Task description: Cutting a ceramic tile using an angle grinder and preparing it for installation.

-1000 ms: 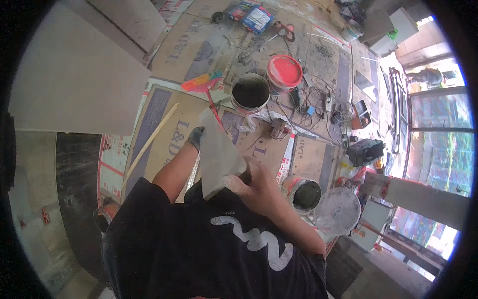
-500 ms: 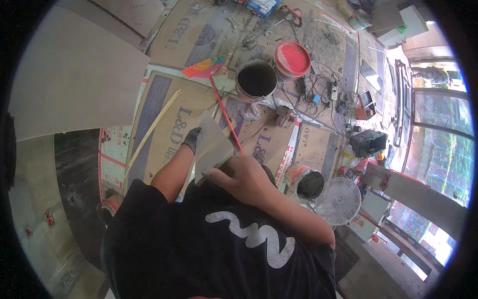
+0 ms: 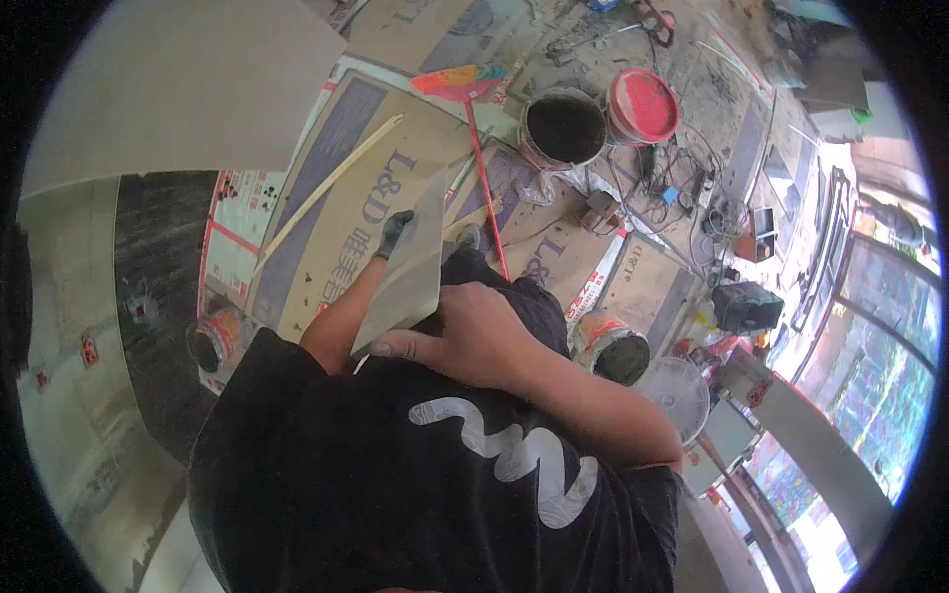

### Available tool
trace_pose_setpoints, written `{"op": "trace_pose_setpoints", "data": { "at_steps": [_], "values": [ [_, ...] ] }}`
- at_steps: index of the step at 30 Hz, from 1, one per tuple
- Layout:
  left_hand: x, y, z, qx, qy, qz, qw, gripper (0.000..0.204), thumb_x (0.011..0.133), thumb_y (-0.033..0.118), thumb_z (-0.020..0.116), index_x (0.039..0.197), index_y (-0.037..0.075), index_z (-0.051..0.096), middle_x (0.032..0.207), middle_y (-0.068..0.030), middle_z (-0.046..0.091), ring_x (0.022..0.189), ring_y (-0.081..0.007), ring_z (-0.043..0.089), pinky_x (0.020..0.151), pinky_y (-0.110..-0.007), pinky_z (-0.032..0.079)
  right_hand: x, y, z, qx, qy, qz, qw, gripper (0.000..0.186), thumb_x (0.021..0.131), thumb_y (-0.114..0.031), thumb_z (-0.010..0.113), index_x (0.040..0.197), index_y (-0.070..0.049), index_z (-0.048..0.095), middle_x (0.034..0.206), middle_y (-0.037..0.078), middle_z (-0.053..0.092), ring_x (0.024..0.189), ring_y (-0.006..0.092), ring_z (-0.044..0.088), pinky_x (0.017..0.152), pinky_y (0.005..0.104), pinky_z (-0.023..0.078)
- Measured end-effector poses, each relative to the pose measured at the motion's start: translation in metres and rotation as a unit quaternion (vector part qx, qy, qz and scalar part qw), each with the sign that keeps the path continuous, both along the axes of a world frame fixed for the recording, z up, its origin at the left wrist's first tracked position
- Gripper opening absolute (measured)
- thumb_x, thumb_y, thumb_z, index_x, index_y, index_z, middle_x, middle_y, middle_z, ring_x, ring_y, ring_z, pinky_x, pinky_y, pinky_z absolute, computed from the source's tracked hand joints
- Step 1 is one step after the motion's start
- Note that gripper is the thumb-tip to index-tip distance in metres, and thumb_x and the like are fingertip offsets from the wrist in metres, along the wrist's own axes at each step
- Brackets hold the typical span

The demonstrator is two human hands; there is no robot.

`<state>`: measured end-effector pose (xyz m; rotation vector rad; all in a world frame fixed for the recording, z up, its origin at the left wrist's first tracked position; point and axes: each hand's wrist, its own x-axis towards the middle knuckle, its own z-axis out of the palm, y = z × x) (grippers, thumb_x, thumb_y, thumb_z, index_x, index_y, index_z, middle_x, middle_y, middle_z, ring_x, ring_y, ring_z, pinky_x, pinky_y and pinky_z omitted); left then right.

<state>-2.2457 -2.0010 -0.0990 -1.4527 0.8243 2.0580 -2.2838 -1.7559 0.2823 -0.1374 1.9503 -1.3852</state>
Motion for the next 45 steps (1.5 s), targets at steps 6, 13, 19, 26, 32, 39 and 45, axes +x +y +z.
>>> {"op": "trace_pose_setpoints", "data": {
  "at_steps": [6, 13, 19, 26, 32, 39, 45],
  "values": [
    [0.066, -0.023, -0.005, -0.05, 0.184, -0.075, 0.979, 0.039, 0.097, 0.017, 0.034, 0.12, -0.005, 0.057, 0.117, -0.0198, 0.064, 0.106, -0.0324, 0.063, 0.093, -0.044, 0.051, 0.02, -0.029, -0.006, 0.001, 0.054, 0.093, 0.994, 0.054, 0.089, -0.045, 0.065, 0.115, 0.002, 0.059, 0.101, 0.022, 0.063, 0.092, 0.0357, 0.063, 0.08, 0.0417, 0.048],
    [0.087, -0.027, -0.018, 0.056, 0.109, 0.098, 0.988, 0.038, 0.097, 0.027, 0.041, 0.11, 0.0, 0.065, 0.105, -0.015, 0.069, 0.094, -0.0296, 0.067, 0.088, -0.039, 0.053, 0.022, -0.058, 0.011, 0.014, 0.03, 0.188, 0.982, 0.039, 0.09, -0.037, 0.065, 0.101, 0.001, 0.067, 0.082, 0.021, 0.067, 0.075, 0.0339, 0.066, 0.069, 0.0423, 0.049],
    [0.076, -0.023, -0.002, 0.022, 0.101, 0.111, 0.988, 0.037, 0.095, 0.017, 0.039, 0.121, -0.002, 0.058, 0.116, -0.0173, 0.065, 0.103, -0.0304, 0.065, 0.093, -0.041, 0.051, 0.015, -0.068, 0.023, 0.011, -0.011, 0.233, 0.972, 0.041, 0.086, -0.041, 0.07, 0.092, 0.0, 0.071, 0.079, 0.021, 0.068, 0.075, 0.0365, 0.066, 0.068, 0.0404, 0.051],
    [-0.017, -0.02, 0.02, 0.059, 0.184, 0.07, 0.979, 0.04, 0.093, 0.023, 0.042, 0.121, 0.0, 0.059, 0.115, -0.0179, 0.066, 0.103, -0.0321, 0.065, 0.094, -0.043, 0.051, -0.01, -0.073, 0.037, 0.044, 0.102, 0.307, 0.945, 0.044, 0.082, -0.043, 0.073, 0.097, -0.002, 0.071, 0.082, 0.018, 0.07, 0.076, 0.0343, 0.067, 0.07, 0.0408, 0.052],
    [-0.146, 0.038, 0.096, 0.135, 0.253, -0.012, 0.958, 0.043, 0.092, 0.029, 0.044, 0.12, 0.001, 0.059, 0.114, -0.0183, 0.066, 0.102, -0.0336, 0.065, 0.095, -0.044, 0.05, -0.044, -0.036, 0.062, 0.01, 0.217, 0.177, 0.96, 0.046, 0.083, -0.048, 0.07, 0.101, -0.006, 0.07, 0.091, 0.019, 0.069, 0.087, 0.0385, 0.066, 0.075, 0.0438, 0.051],
    [-0.256, 0.124, 0.176, 0.166, 0.3, -0.15, 0.927, 0.047, 0.089, 0.036, 0.046, 0.12, 0.003, 0.06, 0.113, -0.0189, 0.066, 0.102, -0.0353, 0.064, 0.095, -0.046, 0.049, -0.059, 0.039, 0.086, -0.032, 0.28, -0.058, 0.958, 0.043, 0.09, -0.044, 0.062, 0.106, -0.004, 0.067, 0.099, 0.019, 0.068, 0.095, 0.0395, 0.063, 0.082, 0.0428, 0.049],
    [-0.26, 0.227, 0.216, 0.17, 0.284, -0.227, 0.916, 0.048, 0.09, 0.036, 0.047, 0.123, 0.003, 0.059, 0.116, -0.0188, 0.065, 0.104, -0.0351, 0.064, 0.096, -0.046, 0.048, -0.024, 0.127, 0.11, -0.036, 0.313, -0.13, 0.94, 0.042, 0.09, -0.042, 0.062, 0.108, -0.005, 0.067, 0.101, 0.018, 0.068, 0.096, 0.0389, 0.063, 0.084, 0.042, 0.049]
  ]
}}
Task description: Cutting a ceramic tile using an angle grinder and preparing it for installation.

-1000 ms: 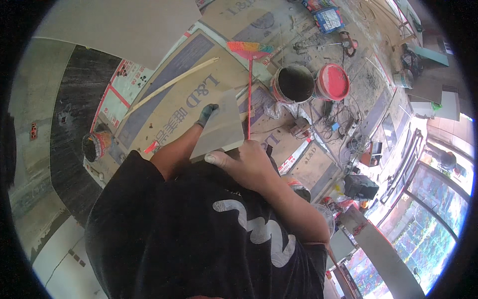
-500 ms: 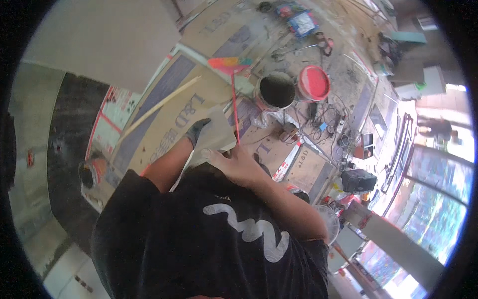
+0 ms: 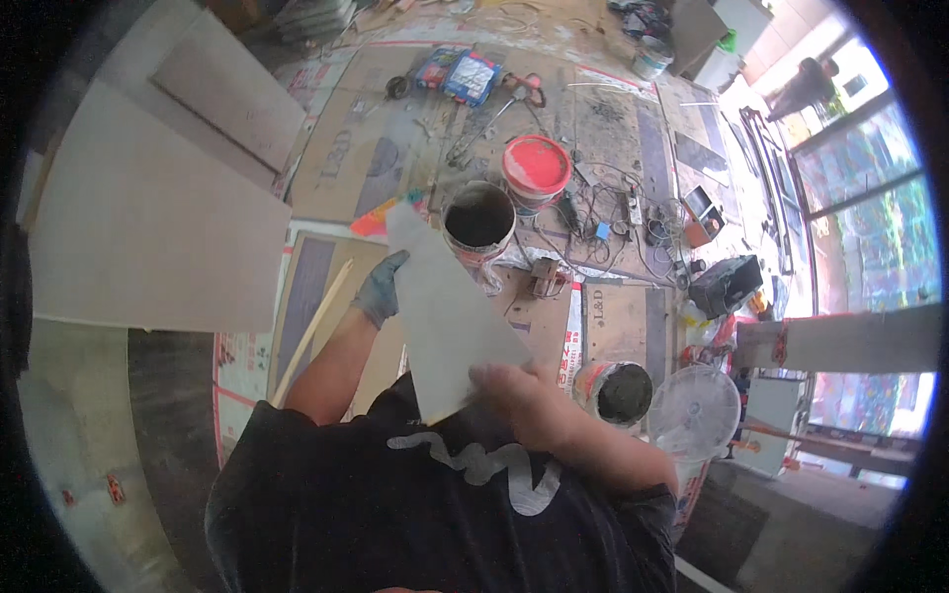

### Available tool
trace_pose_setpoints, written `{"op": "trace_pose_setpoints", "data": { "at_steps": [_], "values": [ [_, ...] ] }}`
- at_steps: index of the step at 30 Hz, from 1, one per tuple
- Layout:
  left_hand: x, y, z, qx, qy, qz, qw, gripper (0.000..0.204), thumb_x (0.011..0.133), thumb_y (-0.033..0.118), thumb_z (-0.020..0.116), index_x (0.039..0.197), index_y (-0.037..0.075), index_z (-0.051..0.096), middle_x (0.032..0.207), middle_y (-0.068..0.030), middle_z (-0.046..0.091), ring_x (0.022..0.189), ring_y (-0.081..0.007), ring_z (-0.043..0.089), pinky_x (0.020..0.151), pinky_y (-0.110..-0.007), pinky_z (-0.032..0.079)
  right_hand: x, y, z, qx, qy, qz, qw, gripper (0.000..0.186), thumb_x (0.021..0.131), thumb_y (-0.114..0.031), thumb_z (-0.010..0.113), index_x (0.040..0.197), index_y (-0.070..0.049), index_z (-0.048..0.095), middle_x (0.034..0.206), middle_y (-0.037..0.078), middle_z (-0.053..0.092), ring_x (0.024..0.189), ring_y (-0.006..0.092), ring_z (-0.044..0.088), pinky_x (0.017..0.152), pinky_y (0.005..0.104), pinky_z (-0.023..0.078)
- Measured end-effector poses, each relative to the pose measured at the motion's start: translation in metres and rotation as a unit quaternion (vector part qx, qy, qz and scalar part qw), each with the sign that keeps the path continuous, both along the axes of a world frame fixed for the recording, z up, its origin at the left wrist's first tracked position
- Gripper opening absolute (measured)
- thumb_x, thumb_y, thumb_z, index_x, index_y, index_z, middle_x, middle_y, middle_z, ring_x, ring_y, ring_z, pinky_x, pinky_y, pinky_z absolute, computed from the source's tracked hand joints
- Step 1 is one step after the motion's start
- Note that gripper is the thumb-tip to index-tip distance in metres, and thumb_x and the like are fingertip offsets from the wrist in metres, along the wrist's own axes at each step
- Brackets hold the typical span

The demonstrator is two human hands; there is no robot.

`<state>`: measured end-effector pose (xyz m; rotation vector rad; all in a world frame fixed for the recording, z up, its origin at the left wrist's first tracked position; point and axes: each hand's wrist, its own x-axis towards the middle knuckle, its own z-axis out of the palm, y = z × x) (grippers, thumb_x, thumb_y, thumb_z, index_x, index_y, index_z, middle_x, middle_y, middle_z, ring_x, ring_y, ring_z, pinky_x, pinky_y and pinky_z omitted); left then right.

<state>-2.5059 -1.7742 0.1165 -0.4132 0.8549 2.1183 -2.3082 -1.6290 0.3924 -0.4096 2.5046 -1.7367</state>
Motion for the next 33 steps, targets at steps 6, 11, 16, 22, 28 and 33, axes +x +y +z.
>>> {"op": "trace_pose_setpoints", "data": {
  "at_steps": [6, 11, 16, 22, 28, 33],
  "values": [
    [-0.016, 0.106, 0.038, -0.016, 0.028, -0.066, 0.997, 0.049, 0.091, 0.037, 0.049, 0.125, 0.003, 0.058, 0.12, -0.0187, 0.064, 0.107, -0.0348, 0.063, 0.098, -0.046, 0.048, 0.025, 0.089, 0.02, 0.016, 0.018, -0.045, 0.999, 0.039, 0.089, -0.04, 0.063, 0.11, -0.007, 0.067, 0.102, 0.017, 0.068, 0.096, 0.0381, 0.064, 0.084, 0.0412, 0.049],
    [0.005, 0.177, 0.039, -0.018, 0.036, -0.112, 0.993, 0.051, 0.091, 0.038, 0.05, 0.128, 0.003, 0.057, 0.122, -0.0186, 0.063, 0.109, -0.0345, 0.062, 0.099, -0.046, 0.047, 0.062, 0.154, 0.012, 0.011, 0.009, -0.089, 0.996, 0.04, 0.091, -0.041, 0.062, 0.108, -0.005, 0.066, 0.1, 0.017, 0.069, 0.092, 0.034, 0.065, 0.082, 0.0408, 0.049],
    [0.045, 0.229, 0.008, -0.022, 0.076, -0.192, 0.978, 0.047, 0.095, 0.032, 0.048, 0.13, 0.002, 0.054, 0.125, -0.0187, 0.061, 0.113, -0.0341, 0.06, 0.102, -0.046, 0.045, 0.096, 0.201, -0.014, -0.17, -0.008, -0.15, 0.974, 0.049, 0.094, -0.044, 0.059, 0.119, -0.003, 0.06, 0.113, 0.016, 0.067, 0.094, 0.0296, 0.064, 0.081, 0.0416, 0.051],
    [0.083, 0.293, 0.004, 0.095, -0.016, -0.193, 0.976, 0.042, 0.099, 0.023, 0.041, 0.133, -0.001, 0.049, 0.129, -0.0176, 0.059, 0.115, -0.0323, 0.06, 0.104, -0.046, 0.045, 0.158, 0.284, -0.007, -0.46, -0.253, -0.153, 0.837, 0.055, 0.097, -0.044, 0.048, 0.132, -0.002, 0.048, 0.124, 0.015, 0.06, 0.105, 0.0329, 0.062, 0.091, 0.0455, 0.05],
    [0.111, 0.306, 0.053, 0.042, 0.065, -0.145, 0.986, 0.039, 0.099, 0.022, 0.043, 0.129, -0.001, 0.051, 0.125, -0.0171, 0.061, 0.115, -0.0312, 0.059, 0.102, -0.045, 0.046, 0.212, 0.306, 0.002, -0.509, -0.207, -0.128, 0.826, 0.057, 0.093, -0.038, 0.05, 0.138, -0.004, 0.042, 0.123, 0.01, 0.059, 0.114, 0.0261, 0.058, 0.093, 0.0435, 0.048],
    [0.108, 0.34, 0.088, 0.161, 0.045, -0.138, 0.976, 0.04, 0.098, 0.025, 0.048, 0.127, -0.002, 0.054, 0.122, -0.0172, 0.062, 0.111, -0.0304, 0.061, 0.1, -0.042, 0.048, 0.227, 0.302, 0.029, -0.401, -0.29, -0.137, 0.858, 0.042, 0.092, -0.022, 0.059, 0.127, -0.002, 0.05, 0.11, 0.006, 0.06, 0.099, 0.0177, 0.057, 0.087, 0.0339, 0.047]
  ]
}}
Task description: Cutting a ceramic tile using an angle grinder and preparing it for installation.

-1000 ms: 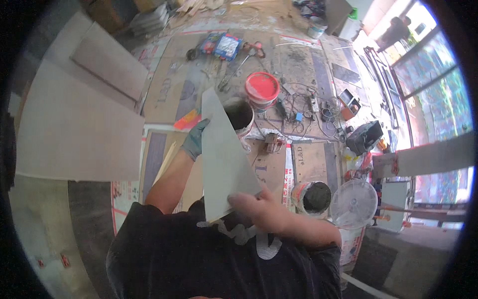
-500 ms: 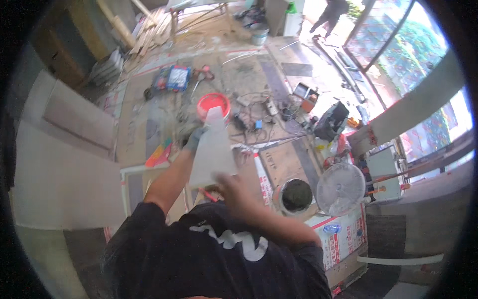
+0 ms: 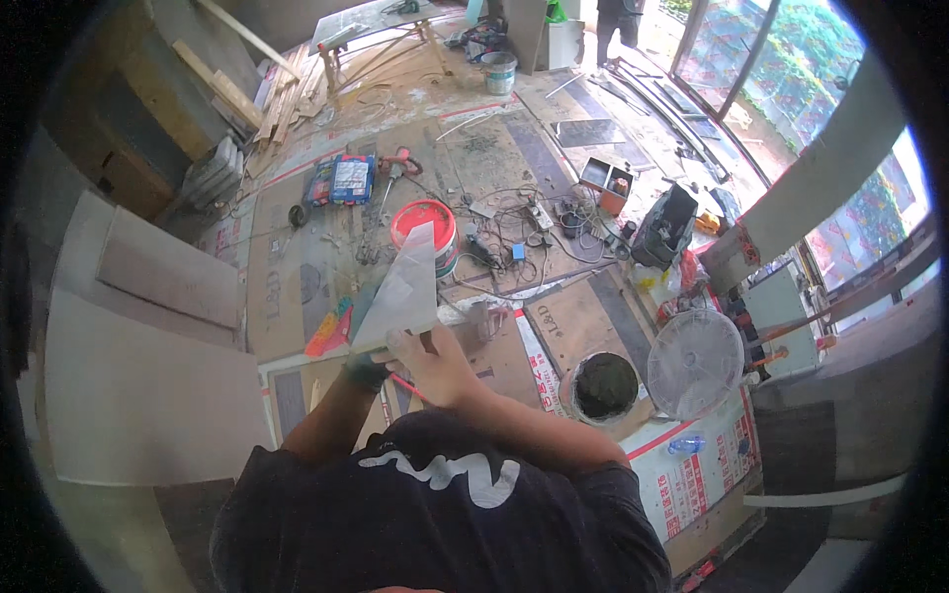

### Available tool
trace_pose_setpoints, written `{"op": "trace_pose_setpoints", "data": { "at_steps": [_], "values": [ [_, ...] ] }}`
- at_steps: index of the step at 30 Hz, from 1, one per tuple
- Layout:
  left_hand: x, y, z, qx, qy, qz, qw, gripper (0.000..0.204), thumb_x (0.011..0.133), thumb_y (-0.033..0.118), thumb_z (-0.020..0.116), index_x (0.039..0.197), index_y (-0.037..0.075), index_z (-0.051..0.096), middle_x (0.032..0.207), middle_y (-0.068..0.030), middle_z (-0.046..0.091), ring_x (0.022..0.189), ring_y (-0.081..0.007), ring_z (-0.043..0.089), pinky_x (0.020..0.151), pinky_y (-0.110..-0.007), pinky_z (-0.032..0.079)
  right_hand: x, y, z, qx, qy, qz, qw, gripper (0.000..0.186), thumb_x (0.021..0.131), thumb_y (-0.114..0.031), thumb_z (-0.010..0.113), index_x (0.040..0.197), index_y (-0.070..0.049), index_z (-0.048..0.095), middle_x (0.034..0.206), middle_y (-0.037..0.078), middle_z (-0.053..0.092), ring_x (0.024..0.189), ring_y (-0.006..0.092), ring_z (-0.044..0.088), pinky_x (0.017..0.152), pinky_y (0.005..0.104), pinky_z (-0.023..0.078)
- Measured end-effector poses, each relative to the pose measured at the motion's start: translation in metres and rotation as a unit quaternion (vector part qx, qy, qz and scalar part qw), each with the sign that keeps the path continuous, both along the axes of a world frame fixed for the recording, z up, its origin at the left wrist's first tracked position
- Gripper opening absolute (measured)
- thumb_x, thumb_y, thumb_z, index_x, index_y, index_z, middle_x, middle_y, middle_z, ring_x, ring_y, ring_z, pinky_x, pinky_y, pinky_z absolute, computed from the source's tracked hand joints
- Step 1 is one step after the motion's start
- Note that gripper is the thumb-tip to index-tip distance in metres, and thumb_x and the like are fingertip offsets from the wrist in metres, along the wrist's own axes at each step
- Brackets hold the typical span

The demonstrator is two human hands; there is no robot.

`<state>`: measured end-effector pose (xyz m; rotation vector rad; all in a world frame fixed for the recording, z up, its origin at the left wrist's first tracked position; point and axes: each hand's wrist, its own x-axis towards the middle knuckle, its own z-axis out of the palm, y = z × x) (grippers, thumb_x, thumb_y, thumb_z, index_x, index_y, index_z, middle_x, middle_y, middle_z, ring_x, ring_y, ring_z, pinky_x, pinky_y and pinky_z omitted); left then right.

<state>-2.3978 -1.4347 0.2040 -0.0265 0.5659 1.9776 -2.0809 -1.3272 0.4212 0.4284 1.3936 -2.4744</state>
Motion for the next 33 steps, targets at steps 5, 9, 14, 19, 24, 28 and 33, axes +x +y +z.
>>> {"op": "trace_pose_setpoints", "data": {
  "at_steps": [5, 9, 14, 19, 24, 28, 33],
  "values": [
    [-0.03, -0.016, -0.007, -0.015, 0.061, -0.008, 0.998, 0.04, 0.095, 0.025, 0.051, 0.125, 0.0, 0.056, 0.118, -0.0161, 0.065, 0.106, -0.0298, 0.063, 0.097, -0.042, 0.049, -0.025, -0.04, 0.013, 0.103, 0.086, 0.054, 0.99, 0.036, 0.092, -0.018, 0.061, 0.123, -0.002, 0.051, 0.109, 0.005, 0.059, 0.099, 0.0124, 0.055, 0.085, 0.0309, 0.046],
    [-0.076, -0.009, -0.035, -0.026, 0.064, -0.052, 0.996, 0.041, 0.093, 0.027, 0.051, 0.126, 0.003, 0.057, 0.114, -0.016, 0.066, 0.104, -0.0298, 0.064, 0.098, -0.043, 0.048, -0.063, -0.067, -0.001, 0.041, 0.072, -0.058, 0.995, 0.037, 0.089, -0.014, 0.058, 0.123, 0.001, 0.053, 0.111, 0.007, 0.062, 0.1, 0.0155, 0.059, 0.085, 0.0295, 0.047],
    [-0.065, -0.023, -0.075, -0.124, 0.154, -0.016, 0.98, 0.041, 0.093, 0.026, 0.051, 0.127, 0.003, 0.056, 0.116, -0.014, 0.065, 0.103, -0.0301, 0.064, 0.097, -0.042, 0.049, -0.087, -0.062, -0.02, -0.125, 0.01, -0.127, 0.984, 0.037, 0.09, -0.012, 0.056, 0.124, 0.0, 0.053, 0.109, 0.011, 0.064, 0.106, 0.0247, 0.063, 0.078, 0.0378, 0.053],
    [-0.023, -0.038, -0.061, -0.063, 0.041, -0.051, 0.996, 0.042, 0.094, 0.028, 0.05, 0.129, 0.006, 0.054, 0.115, -0.01, 0.065, 0.105, -0.0279, 0.063, 0.096, -0.041, 0.049, -0.085, -0.06, -0.05, 0.162, 0.178, -0.109, 0.965, 0.04, 0.093, -0.018, 0.058, 0.125, 0.004, 0.049, 0.116, 0.017, 0.06, 0.098, 0.0264, 0.065, 0.083, 0.0395, 0.055],
    [0.029, -0.017, -0.005, 0.039, 0.084, -0.026, 0.995, 0.049, 0.099, 0.043, 0.046, 0.134, 0.009, 0.05, 0.12, -0.0077, 0.062, 0.105, -0.0236, 0.062, 0.091, -0.037, 0.051, -0.095, -0.041, -0.072, -0.041, 0.085, -0.147, 0.985, 0.039, 0.097, -0.022, 0.058, 0.125, 0.002, 0.05, 0.116, 0.016, 0.062, 0.099, 0.0252, 0.066, 0.083, 0.0353, 0.054],
    [0.056, -0.034, 0.054, 0.125, -0.055, -0.073, 0.988, 0.052, 0.099, 0.048, 0.045, 0.135, 0.009, 0.049, 0.121, -0.0081, 0.061, 0.105, -0.024, 0.062, 0.086, -0.037, 0.053, -0.11, -0.047, -0.074, -0.006, 0.138, -0.104, 0.985, 0.038, 0.1, -0.027, 0.054, 0.125, 0.002, 0.05, 0.115, 0.014, 0.064, 0.098, 0.0218, 0.066, 0.08, 0.0315, 0.053],
    [0.074, -0.041, 0.108, 0.016, 0.29, 0.031, 0.956, 0.054, 0.099, 0.055, 0.038, 0.132, 0.015, 0.052, 0.109, -0.0054, 0.064, 0.062, -0.0139, 0.054, 0.05, -0.029, 0.045, -0.124, -0.052, -0.073, 0.056, 0.186, -0.163, 0.967, 0.037, 0.102, -0.027, 0.05, 0.124, 0.002, 0.052, 0.111, 0.014, 0.066, 0.093, 0.0202, 0.066, 0.079, 0.0309, 0.053]
  ]
}}
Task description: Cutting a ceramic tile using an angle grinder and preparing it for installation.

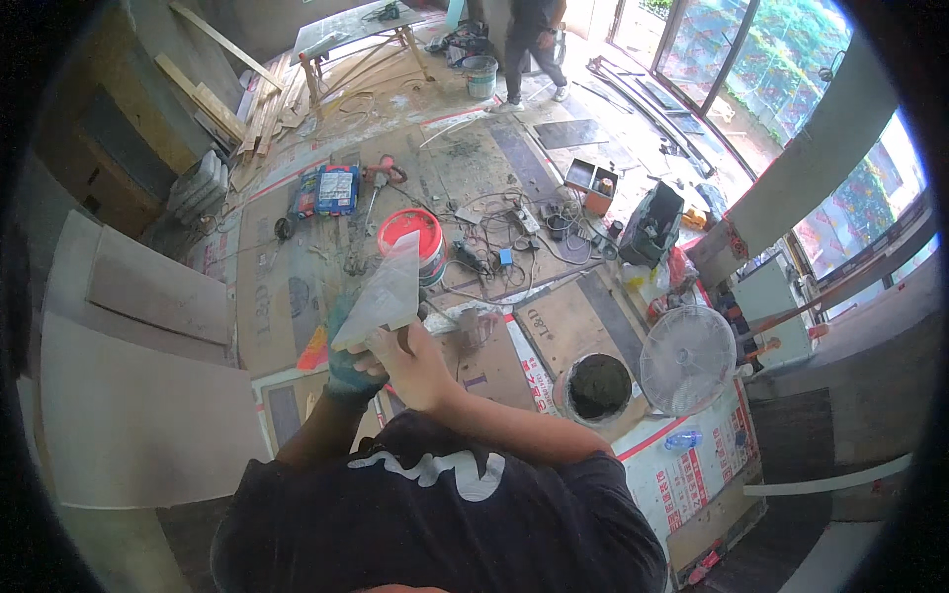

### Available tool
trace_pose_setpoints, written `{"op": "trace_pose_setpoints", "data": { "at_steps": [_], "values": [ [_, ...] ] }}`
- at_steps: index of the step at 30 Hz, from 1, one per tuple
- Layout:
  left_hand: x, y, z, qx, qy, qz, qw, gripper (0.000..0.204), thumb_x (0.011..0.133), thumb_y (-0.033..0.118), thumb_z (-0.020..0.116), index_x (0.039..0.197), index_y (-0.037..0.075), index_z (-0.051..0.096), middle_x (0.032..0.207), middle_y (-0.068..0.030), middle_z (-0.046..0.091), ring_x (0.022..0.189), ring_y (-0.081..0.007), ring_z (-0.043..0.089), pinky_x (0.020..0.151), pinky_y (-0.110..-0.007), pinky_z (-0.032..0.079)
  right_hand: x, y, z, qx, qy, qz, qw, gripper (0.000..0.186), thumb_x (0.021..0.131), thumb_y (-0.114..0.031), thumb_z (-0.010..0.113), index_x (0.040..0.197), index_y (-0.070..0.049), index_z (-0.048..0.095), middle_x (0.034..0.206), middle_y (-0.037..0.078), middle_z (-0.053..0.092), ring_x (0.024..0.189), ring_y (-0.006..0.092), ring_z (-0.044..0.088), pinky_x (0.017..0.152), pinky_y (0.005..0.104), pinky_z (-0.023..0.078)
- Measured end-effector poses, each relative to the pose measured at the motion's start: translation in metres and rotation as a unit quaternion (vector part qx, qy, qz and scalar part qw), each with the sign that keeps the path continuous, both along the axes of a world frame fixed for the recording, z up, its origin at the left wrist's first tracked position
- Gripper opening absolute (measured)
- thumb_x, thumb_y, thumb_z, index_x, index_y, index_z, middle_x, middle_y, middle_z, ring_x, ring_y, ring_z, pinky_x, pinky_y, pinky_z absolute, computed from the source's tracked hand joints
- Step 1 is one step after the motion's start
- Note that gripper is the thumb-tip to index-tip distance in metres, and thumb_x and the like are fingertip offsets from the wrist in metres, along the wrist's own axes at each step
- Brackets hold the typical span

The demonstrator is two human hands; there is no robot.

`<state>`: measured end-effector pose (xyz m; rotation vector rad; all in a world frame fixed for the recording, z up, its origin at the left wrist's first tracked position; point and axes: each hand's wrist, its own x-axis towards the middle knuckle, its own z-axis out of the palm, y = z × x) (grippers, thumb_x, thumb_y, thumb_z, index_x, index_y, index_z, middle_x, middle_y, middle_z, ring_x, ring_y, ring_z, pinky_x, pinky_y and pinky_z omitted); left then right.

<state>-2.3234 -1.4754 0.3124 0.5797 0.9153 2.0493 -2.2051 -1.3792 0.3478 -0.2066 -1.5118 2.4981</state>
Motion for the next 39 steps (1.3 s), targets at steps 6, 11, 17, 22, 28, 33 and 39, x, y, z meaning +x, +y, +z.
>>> {"op": "trace_pose_setpoints", "data": {
  "at_steps": [6, 11, 17, 22, 28, 33, 39],
  "values": [
    [-0.007, 0.003, 0.015, -0.046, -0.043, -0.014, 0.998, 0.054, 0.099, 0.057, 0.034, 0.129, 0.016, 0.053, 0.1, -0.0013, 0.065, 0.044, -0.0087, 0.037, 0.04, -0.023, 0.029, -0.007, -0.006, 0.008, -0.042, 0.02, -0.053, 0.998, 0.037, 0.103, -0.028, 0.048, 0.123, 0.003, 0.051, 0.11, 0.015, 0.066, 0.089, 0.0207, 0.067, 0.077, 0.0318, 0.054],
    [-0.008, -0.014, 0.01, -0.014, -0.16, -0.043, 0.986, 0.055, 0.099, 0.059, 0.033, 0.129, 0.017, 0.053, 0.102, 0.0006, 0.066, 0.043, -0.0082, 0.039, 0.04, -0.023, 0.029, -0.012, -0.011, 0.016, -0.054, 0.011, -0.029, 0.998, 0.039, 0.103, -0.029, 0.048, 0.125, 0.003, 0.05, 0.111, 0.014, 0.066, 0.087, 0.0208, 0.068, 0.076, 0.0314, 0.055],
    [-0.011, -0.033, 0.008, 0.134, -0.227, -0.129, 0.956, 0.056, 0.098, 0.06, 0.032, 0.13, 0.018, 0.052, 0.1, -0.0008, 0.065, 0.043, -0.0073, 0.039, 0.04, -0.02, 0.03, -0.022, -0.017, 0.018, -0.025, 0.013, 0.044, 0.999, 0.032, 0.102, -0.026, 0.049, 0.117, 0.001, 0.056, 0.106, 0.012, 0.068, 0.085, 0.0182, 0.068, 0.072, 0.0287, 0.054],
    [0.0, -0.037, 0.0, 0.189, -0.194, -0.12, 0.955, 0.053, 0.1, 0.056, 0.03, 0.127, 0.015, 0.052, 0.095, -0.0023, 0.063, 0.045, -0.0051, 0.04, 0.038, -0.017, 0.03, -0.023, -0.017, 0.014, 0.036, 0.011, 0.084, 0.996, 0.031, 0.102, -0.026, 0.048, 0.114, 0.001, 0.056, 0.103, 0.011, 0.068, 0.084, 0.0166, 0.068, 0.073, 0.0278, 0.053],
    [0.004, -0.033, 0.0, 0.182, -0.183, -0.056, 0.965, 0.045, 0.104, 0.044, 0.028, 0.121, 0.01, 0.053, 0.087, -0.0013, 0.059, 0.047, -0.0041, 0.041, 0.034, -0.019, 0.029, -0.02, -0.016, 0.014, 0.042, 0.006, 0.086, 0.995, 0.032, 0.103, -0.027, 0.047, 0.116, 0.001, 0.053, 0.103, 0.01, 0.068, 0.083, 0.0166, 0.068, 0.074, 0.0282, 0.053],
    [-0.004, -0.033, 0.007, 0.208, -0.216, -0.108, 0.948, 0.048, 0.102, 0.05, 0.03, 0.113, 0.012, 0.055, 0.066, 0.0069, 0.048, 0.041, -0.0048, 0.035, 0.035, -0.019, 0.027, -0.026, -0.017, 0.019, 0.031, 0.008, 0.097, 0.995, 0.032, 0.103, -0.028, 0.046, 0.116, 0.0, 0.053, 0.103, 0.01, 0.068, 0.082, 0.0163, 0.067, 0.074, 0.0281, 0.053],
    [-0.01, -0.029, -0.004, 0.113, -0.262, -0.085, 0.955, 0.049, 0.1, 0.055, 0.031, 0.111, 0.014, 0.056, 0.059, 0.0089, 0.042, 0.037, -0.0058, 0.032, 0.035, -0.02, 0.026, -0.023, -0.017, 0.021, -0.006, 0.005, 0.072, 0.997, 0.034, 0.104, -0.028, 0.044, 0.117, 0.0, 0.056, 0.103, 0.009, 0.068, 0.082, 0.0156, 0.066, 0.073, 0.0282, 0.052]
  ]
}}
